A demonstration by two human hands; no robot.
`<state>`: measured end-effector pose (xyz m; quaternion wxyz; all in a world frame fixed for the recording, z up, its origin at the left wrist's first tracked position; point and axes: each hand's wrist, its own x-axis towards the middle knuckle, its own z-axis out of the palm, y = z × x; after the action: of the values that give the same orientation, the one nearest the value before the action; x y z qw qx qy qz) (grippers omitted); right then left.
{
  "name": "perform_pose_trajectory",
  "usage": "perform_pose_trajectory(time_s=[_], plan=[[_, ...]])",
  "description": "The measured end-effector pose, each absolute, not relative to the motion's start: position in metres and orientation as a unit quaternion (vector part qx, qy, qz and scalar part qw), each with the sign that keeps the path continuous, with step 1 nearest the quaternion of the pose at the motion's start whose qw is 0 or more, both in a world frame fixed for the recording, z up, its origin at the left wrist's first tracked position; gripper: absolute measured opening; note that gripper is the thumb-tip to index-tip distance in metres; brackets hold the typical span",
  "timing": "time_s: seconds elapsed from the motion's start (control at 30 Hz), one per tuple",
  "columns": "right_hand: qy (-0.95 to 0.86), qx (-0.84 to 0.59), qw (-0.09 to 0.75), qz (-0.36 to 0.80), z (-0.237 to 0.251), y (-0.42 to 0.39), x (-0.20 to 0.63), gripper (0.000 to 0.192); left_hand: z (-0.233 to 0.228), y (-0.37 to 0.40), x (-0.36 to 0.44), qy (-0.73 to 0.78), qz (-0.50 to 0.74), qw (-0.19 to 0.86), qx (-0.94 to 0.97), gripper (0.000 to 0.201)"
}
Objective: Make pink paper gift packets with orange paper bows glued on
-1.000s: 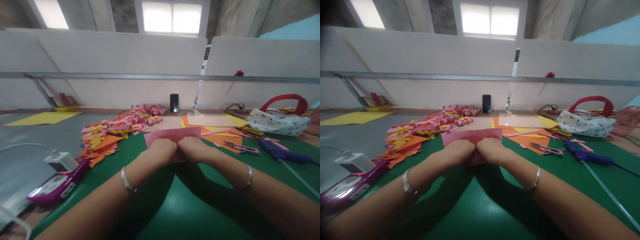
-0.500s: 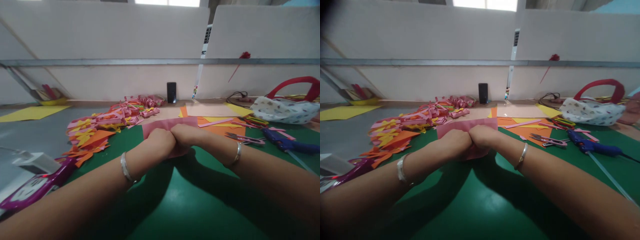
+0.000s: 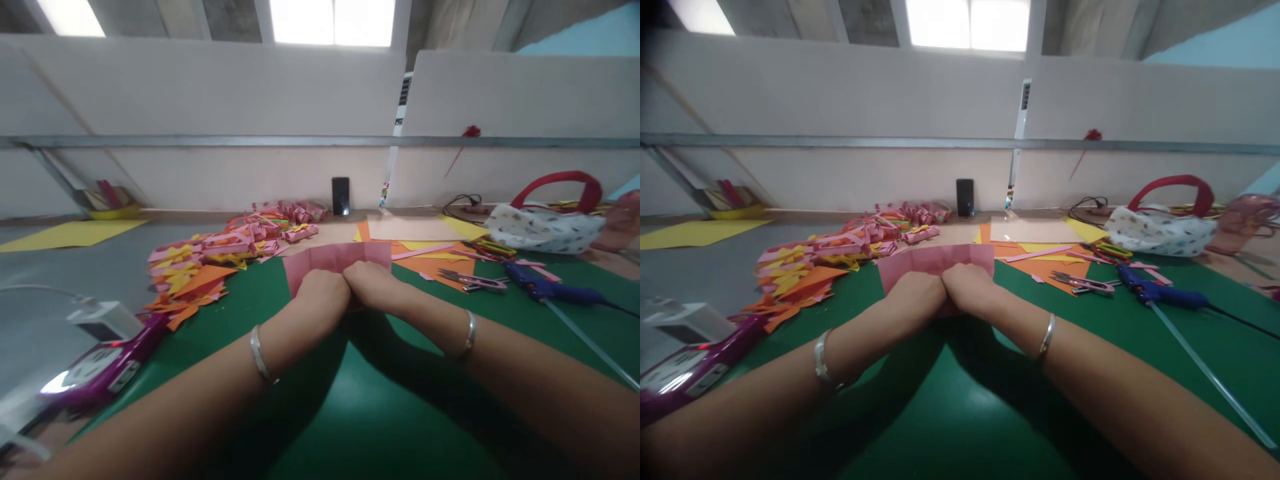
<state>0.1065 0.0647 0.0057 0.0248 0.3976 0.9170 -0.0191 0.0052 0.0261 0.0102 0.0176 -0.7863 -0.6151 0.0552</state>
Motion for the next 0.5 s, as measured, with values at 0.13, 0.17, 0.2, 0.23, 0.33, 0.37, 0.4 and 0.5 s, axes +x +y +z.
perform_pose_trajectory(time_s=[0.13, 0.17, 0.2, 0.23, 0.33, 0.37, 0.4, 0.5], plan=[[0.938, 0.343, -0.034, -0.031, 0.016, 0.057, 0.122, 0.016, 0.018, 0.005, 0.002, -0.61, 0.025, 0.062, -0.79, 0.024], [0.938, 0.342, -0.057, -0.029, 0.019, 0.056, 0.126, 0.016, 0.02, -0.003, 0.0, -0.609, 0.005, 0.086, -0.788, 0.025], [0.934, 0.347, -0.082, -0.026, 0.022, 0.055, 0.13, 0.016, 0.023, -0.011, -0.004, -0.61, -0.033, 0.118, -0.783, 0.026], [0.928, 0.356, -0.107, -0.025, 0.025, 0.055, 0.133, 0.015, 0.024, -0.017, -0.008, -0.613, -0.084, 0.152, -0.771, 0.026], [0.91, 0.373, -0.176, -0.039, 0.029, 0.057, 0.138, 0.015, 0.027, -0.025, -0.025, -0.664, -0.326, 0.212, -0.639, 0.027], [0.906, 0.373, -0.195, -0.048, 0.028, 0.059, 0.139, 0.017, 0.026, -0.022, -0.031, -0.698, -0.357, 0.179, -0.594, 0.029], [0.901, 0.373, -0.213, -0.058, 0.027, 0.06, 0.139, 0.019, 0.025, -0.017, -0.036, -0.728, -0.352, 0.126, -0.575, 0.032], [0.892, 0.364, -0.255, -0.085, 0.017, 0.064, 0.141, 0.019, 0.018, 0.003, -0.043, -0.711, -0.226, -0.019, -0.666, 0.048]])
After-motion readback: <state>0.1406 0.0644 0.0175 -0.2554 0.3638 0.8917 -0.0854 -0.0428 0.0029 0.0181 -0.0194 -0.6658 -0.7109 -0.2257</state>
